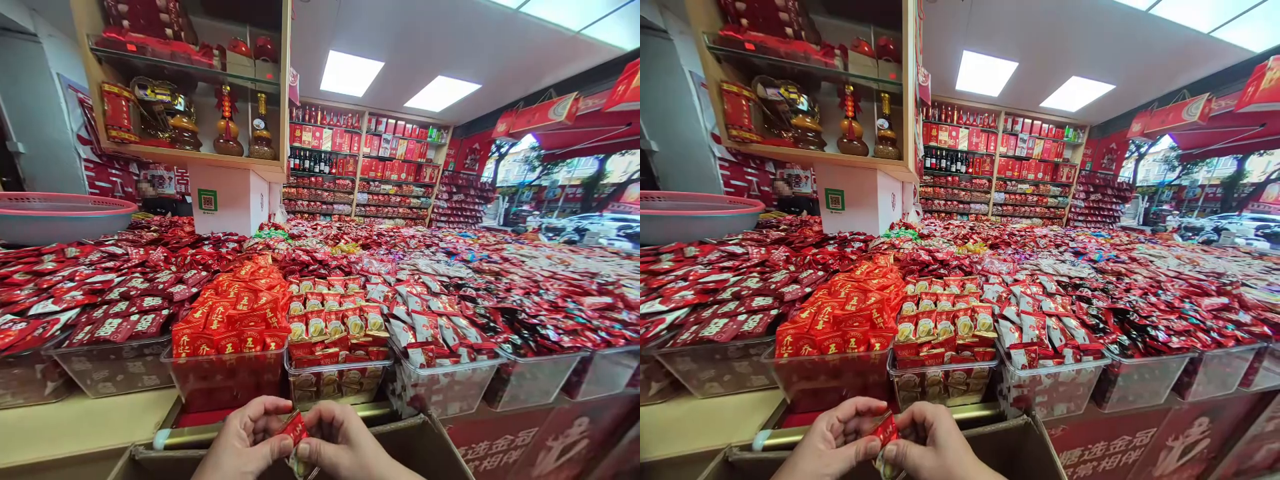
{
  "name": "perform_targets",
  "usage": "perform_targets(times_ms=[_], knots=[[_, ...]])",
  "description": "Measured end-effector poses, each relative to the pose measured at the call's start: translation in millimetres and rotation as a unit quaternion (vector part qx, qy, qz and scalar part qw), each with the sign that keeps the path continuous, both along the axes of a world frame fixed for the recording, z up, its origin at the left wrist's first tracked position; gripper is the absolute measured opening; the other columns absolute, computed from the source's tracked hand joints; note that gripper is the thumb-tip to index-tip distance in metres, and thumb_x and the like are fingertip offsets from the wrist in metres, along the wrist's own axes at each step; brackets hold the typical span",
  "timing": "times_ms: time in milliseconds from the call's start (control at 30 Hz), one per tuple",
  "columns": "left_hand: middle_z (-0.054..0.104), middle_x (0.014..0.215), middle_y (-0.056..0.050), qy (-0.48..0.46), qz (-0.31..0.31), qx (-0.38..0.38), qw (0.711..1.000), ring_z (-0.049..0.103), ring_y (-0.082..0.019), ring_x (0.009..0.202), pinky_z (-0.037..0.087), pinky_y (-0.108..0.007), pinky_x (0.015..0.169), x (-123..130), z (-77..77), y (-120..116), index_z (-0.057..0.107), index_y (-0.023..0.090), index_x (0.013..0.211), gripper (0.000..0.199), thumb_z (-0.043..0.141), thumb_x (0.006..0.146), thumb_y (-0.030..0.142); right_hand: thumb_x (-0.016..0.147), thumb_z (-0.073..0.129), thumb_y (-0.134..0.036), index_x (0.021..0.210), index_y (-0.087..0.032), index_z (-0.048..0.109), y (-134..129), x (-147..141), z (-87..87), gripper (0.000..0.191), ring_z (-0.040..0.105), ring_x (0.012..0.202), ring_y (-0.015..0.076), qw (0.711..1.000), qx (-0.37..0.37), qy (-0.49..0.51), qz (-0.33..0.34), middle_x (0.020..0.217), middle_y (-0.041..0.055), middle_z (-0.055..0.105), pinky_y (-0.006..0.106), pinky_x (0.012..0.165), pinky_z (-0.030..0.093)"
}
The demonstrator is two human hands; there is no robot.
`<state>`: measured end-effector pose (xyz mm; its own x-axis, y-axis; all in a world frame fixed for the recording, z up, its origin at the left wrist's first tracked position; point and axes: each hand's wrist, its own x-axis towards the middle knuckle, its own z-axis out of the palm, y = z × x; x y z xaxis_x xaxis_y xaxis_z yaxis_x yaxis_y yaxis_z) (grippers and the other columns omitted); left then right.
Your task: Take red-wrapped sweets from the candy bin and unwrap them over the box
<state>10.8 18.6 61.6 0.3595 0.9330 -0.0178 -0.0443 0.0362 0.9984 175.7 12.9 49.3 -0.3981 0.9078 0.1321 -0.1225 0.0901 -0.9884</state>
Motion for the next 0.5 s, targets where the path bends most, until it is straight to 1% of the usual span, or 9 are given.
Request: perform_targets(times_ms=[67,133,167,233,300,333,367,433,500], knots=[[0.068,0.068,-0.001,0.024,0.022,0.021,0.999,0.06,-0.015,0.065,0.044,-0.024,0.062,-3.0,1.2,2.4,0.055,0.017,0.092,0.037,0.067,0.062,0.036,0.053,0.073,-0.032,0.071,-0.011,0.057,-3.6,-1.4,4.9,0.032,0.051,0.057,0.0094,1.0,-0.02,-0.001,0.002,0.062,0.0007,0.058,0.022,0.056,0.041],[0.066,0.067,0.0,0.073,0.058,0.054,0.994,0.058,-0.014,0.061,0.044,-0.023,0.058,-10.5,1.2,7.9,0.055,0.018,0.094,0.036,0.059,0.069,0.042,0.057,0.07,-0.031,0.073,-0.011,0.058,-4.5,2.9,20.1,0.029,0.054,0.06,0.0115,0.999,0.004,-0.035,-0.012,0.065,0.0021,0.06,0.024,0.059,0.042],[0.066,0.068,0.0,0.107,0.075,0.074,0.989,0.057,-0.014,0.061,0.044,-0.023,0.058,-15.7,-0.1,11.8,0.055,0.018,0.094,0.035,0.055,0.071,0.044,0.061,0.067,-0.031,0.075,-0.012,0.058,-1.8,8.2,32.3,0.026,0.055,0.064,0.0127,0.997,0.035,-0.056,-0.027,0.068,0.0031,0.061,0.025,0.061,0.043],[0.065,0.073,0.0,0.189,0.097,0.116,0.97,0.056,-0.015,0.062,0.045,-0.023,0.059,-26.9,-5.7,20.6,0.057,0.019,0.091,0.033,0.05,0.074,0.045,0.068,0.061,-0.03,0.079,-0.013,0.058,13.7,25.9,64.6,0.02,0.057,0.071,0.0143,0.986,0.116,-0.105,-0.064,0.076,0.0041,0.062,0.027,0.067,0.044],[0.064,0.073,-0.001,0.255,0.105,0.146,0.95,0.056,-0.016,0.064,0.045,-0.024,0.06,-35.8,-14.1,28.4,0.057,0.018,0.09,0.032,0.047,0.075,0.045,0.072,0.056,-0.028,0.083,-0.015,0.054,44.6,51.0,101.3,0.018,0.058,0.073,0.0137,0.964,0.175,-0.165,-0.109,0.08,0.0039,0.062,0.027,0.068,0.045],[0.063,0.072,-0.001,0.277,0.104,0.15,0.943,0.056,-0.016,0.064,0.045,-0.024,0.06,-38.5,-18.3,31.2,0.057,0.018,0.09,0.032,0.045,0.076,0.044,0.072,0.056,-0.026,0.086,-0.015,0.052,64.5,64.8,118.3,0.018,0.058,0.072,0.0131,0.947,0.183,-0.223,-0.144,0.079,0.0036,0.062,0.027,0.067,0.046],[0.063,0.073,-0.001,0.292,0.1,0.153,0.939,0.057,-0.017,0.065,0.045,-0.024,0.06,-39.9,-21.9,33.0,0.057,0.018,0.09,0.032,0.043,0.077,0.044,0.073,0.055,-0.024,0.089,-0.015,0.049,85.9,78.3,132.9,0.019,0.058,0.068,0.0118,0.913,0.182,-0.285,-0.225,0.076,0.0026,0.062,0.025,0.063,0.046],[0.064,0.075,-0.001,0.314,0.086,0.161,0.932,0.058,-0.017,0.069,0.045,-0.023,0.063,-39.6,-26.0,33.9,0.057,0.02,0.089,0.03,0.041,0.078,0.043,0.073,0.053,-0.019,0.095,-0.012,0.045,127.1,101.9,152.5,0.024,0.057,0.068,0.0116,0.881,0.17,-0.33,-0.294,0.082,0.0068,0.06,0.024,0.06,0.045],[0.066,0.078,0.001,0.343,0.073,0.176,0.92,0.059,-0.017,0.074,0.044,-0.022,0.067,-37.4,-25.9,32.4,0.058,0.022,0.087,0.026,0.042,0.078,0.041,0.072,0.052,-0.016,0.1,-0.008,0.043,158.2,117.2,159.1,0.03,0.056,0.067,0.012,0.855,0.152,-0.368,-0.333,0.086,0.0109,0.059,0.023,0.057,0.044]])
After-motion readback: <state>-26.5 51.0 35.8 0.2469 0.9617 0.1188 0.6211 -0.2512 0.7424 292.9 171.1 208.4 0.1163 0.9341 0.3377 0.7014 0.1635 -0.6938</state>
